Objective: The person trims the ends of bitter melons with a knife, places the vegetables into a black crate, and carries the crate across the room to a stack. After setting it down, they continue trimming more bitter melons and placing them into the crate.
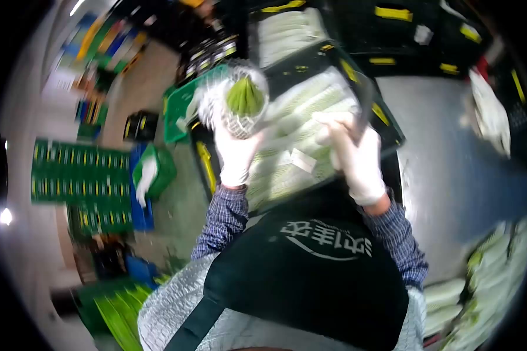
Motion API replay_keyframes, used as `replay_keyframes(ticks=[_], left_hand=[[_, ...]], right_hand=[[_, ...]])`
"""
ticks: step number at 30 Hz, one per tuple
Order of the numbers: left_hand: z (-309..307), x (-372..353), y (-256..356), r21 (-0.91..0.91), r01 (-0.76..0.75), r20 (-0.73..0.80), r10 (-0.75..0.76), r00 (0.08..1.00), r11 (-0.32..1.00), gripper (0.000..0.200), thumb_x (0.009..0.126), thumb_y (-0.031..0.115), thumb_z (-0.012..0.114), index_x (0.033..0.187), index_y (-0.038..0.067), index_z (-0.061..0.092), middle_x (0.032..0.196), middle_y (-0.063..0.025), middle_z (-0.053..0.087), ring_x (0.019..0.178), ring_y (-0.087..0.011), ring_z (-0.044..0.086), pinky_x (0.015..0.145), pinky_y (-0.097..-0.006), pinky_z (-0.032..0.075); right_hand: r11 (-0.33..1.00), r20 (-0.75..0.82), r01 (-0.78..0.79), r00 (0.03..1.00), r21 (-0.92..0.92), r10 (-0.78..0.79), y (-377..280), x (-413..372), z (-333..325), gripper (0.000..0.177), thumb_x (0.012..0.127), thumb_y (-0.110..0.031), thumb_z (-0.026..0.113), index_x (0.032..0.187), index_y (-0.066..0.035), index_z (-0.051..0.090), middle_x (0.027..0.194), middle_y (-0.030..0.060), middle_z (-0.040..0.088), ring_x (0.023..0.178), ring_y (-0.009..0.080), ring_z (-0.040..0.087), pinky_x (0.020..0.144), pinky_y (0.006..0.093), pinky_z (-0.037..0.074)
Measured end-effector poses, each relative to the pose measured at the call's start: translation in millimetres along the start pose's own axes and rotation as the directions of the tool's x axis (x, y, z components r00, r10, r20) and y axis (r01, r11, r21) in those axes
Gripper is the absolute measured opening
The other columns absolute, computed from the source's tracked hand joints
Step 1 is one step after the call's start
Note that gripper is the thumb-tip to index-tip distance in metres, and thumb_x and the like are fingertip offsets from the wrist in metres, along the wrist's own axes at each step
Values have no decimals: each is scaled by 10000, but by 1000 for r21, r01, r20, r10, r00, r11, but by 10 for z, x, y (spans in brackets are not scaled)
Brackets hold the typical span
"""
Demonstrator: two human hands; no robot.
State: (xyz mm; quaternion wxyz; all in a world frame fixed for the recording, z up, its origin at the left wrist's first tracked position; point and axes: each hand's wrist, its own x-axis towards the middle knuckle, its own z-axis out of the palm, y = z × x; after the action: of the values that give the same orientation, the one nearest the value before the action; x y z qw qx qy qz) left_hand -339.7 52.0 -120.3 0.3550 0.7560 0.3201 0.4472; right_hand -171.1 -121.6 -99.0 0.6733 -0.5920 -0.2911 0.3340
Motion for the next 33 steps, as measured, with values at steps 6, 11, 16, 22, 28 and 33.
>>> replay_keyframes(ticks=[6,11,16,22,28,33], left_hand=[[-305,-202,-164,-731,617,392,-562,729,291,440,965,188,616,1358,7,534,1190,-92,683,1049,-206,663,919,-347,547],[-989,22,-581,-834,534,391,-532,751,141,421,1038,261,468,1377,13,501,1087,-230,672,919,-300,690,769,-378,597],[-1825,1266,-968,-834,358,-7,-657,754,420,457,1017,382,561,1302,24,558,1226,-153,652,1083,-328,637,931,-440,548],[-1186,1392,-1671,-242,391,109,-375,920,888,486,935,309,697,1268,-28,586,1185,-138,660,1074,-201,612,901,-362,527],[305,522,-1752,478,36,579,-346,738,877,426,870,329,739,1142,8,664,1042,-129,706,946,-212,674,873,-324,524],[1007,628,-1704,535,-40,566,-323,758,844,571,829,440,740,1167,-8,637,1115,-239,676,1059,-351,656,932,-418,510]], right_hand=[[995,65,-36,997,96,30,141,99,25,243,1037,-164,539,1129,15,677,767,5,647,461,13,385,439,182,276],[985,26,-154,988,78,153,213,150,50,223,1021,-197,565,992,5,655,655,4,597,420,32,389,366,210,275],[963,-4,-267,964,31,268,111,160,142,258,1027,-232,549,987,-1,659,521,-39,460,371,55,347,360,218,281],[942,-31,-327,944,72,329,266,127,-22,282,1026,-224,557,1119,18,669,678,-10,583,403,34,375,363,208,304],[920,-106,-392,914,14,391,318,6,-167,282,1030,-209,546,1131,23,673,719,8,617,403,36,415,361,199,324],[894,-112,-447,887,38,448,355,-97,-129,301,1028,-227,549,1143,26,663,730,8,625,390,32,404,361,191,318]])
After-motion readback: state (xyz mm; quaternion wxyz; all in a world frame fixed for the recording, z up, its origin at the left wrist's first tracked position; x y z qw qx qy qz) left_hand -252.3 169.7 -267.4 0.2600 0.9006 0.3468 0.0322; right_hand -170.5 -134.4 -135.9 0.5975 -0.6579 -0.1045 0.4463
